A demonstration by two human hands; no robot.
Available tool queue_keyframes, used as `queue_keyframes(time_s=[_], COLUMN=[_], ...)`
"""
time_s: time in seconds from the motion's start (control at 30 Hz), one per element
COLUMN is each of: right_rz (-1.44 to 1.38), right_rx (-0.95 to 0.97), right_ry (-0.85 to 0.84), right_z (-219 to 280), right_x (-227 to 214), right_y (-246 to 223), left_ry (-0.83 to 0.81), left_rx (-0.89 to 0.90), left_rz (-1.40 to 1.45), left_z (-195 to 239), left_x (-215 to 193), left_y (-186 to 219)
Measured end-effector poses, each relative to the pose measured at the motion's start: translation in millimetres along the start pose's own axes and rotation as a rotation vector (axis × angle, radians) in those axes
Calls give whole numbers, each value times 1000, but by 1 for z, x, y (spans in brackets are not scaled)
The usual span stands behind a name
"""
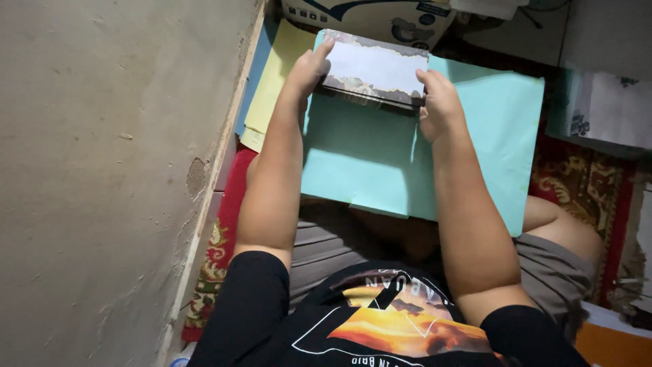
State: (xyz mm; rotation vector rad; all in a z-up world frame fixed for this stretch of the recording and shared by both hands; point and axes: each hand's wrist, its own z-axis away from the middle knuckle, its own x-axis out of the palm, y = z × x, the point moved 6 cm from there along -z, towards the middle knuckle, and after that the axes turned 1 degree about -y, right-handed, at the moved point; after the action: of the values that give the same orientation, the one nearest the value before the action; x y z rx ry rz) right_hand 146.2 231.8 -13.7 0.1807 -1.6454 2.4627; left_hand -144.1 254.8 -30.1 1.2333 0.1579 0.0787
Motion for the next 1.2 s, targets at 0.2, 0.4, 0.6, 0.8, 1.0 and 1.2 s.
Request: queue_keyframes(time_s=[0.2, 0.4, 0.6, 0.8, 1.0, 1.2], right_rz=[61, 142, 245, 395, 684, 717], right_rx=[-20, -310, -424, -489, -396, -568], right_ry=[-83, -226, -397, -286, 149, 41], right_z=[12, 9, 41, 113, 160, 178], right_x=[36, 34, 25, -28, -104, -123], right_y=[-4, 12, 4, -13, -11, -9], left_ry=[-114, -92, -76, -253, -250, -274], left_rx=[18, 381, 563, 593, 823, 795], left_rz=[26, -39, -140, 110, -19, -28], left_z=[12, 43, 100, 174, 216, 224], left_x=[-12, -19, -16, 33, 101, 127], left_y=[6, 2, -7, 12, -3, -5])
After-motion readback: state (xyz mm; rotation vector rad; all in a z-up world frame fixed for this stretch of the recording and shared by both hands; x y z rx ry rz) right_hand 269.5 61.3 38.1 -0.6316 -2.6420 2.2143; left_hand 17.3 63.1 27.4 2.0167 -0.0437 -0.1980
